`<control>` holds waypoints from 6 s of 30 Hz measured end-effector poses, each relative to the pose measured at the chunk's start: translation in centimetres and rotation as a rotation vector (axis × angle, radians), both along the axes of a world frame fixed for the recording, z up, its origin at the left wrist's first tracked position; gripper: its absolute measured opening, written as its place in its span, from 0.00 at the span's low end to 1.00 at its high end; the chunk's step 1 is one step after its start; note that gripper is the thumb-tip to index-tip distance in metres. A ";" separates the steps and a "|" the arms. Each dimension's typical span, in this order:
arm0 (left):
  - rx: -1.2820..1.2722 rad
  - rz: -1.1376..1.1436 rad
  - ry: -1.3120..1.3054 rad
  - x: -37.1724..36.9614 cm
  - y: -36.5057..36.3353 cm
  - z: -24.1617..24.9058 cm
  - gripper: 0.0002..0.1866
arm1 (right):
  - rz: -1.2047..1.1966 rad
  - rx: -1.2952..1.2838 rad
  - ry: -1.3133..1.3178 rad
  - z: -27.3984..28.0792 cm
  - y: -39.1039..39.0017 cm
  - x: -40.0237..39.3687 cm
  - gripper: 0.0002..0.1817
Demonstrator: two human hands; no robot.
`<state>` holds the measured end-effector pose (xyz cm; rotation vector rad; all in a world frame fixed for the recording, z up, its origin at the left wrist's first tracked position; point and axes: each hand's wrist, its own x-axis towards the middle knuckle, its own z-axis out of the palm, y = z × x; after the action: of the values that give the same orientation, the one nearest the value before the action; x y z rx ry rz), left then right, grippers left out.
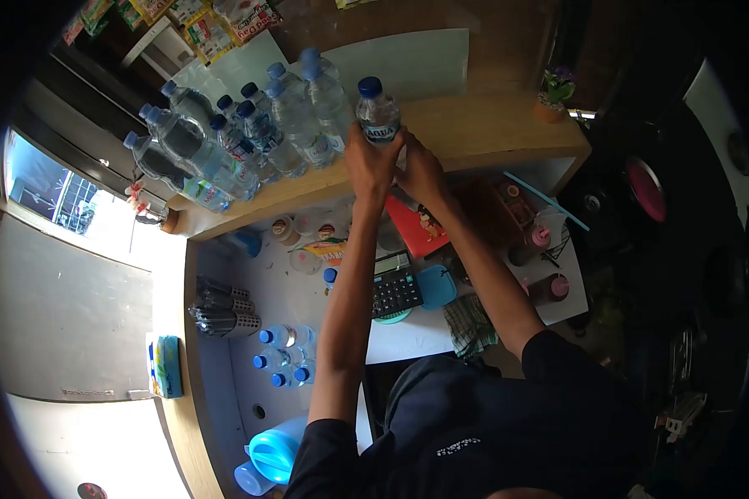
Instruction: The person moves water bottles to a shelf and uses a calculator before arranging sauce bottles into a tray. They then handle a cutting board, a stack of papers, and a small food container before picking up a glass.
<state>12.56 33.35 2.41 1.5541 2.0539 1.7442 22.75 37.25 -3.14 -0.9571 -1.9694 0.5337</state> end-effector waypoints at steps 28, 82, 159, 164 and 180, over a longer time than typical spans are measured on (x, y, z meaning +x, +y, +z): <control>-0.177 0.472 -0.673 6.7 -34.0 -16.2 0.10 | -0.168 -0.020 0.032 -3.2 9.4 -7.7 0.32; -0.229 0.507 -0.147 -1.9 -44.3 -17.5 0.31 | 0.830 -0.152 -0.035 -4.6 -35.1 -7.4 0.14; -0.062 0.380 -0.883 0.7 -38.9 -16.8 0.11 | -0.149 0.112 -0.612 -2.3 1.2 -3.8 0.20; -0.001 0.586 -0.940 -0.5 -41.4 -17.8 0.11 | 0.224 -0.360 -0.194 2.5 -14.5 -6.1 0.17; -0.033 0.829 -0.916 -3.7 -47.3 -23.0 0.29 | 0.971 -0.117 -0.269 -10.1 -39.2 -15.1 0.20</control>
<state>8.86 -13.96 -20.60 -0.2691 2.1888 1.9883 7.63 -1.92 -13.21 -0.0575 -2.6144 1.0936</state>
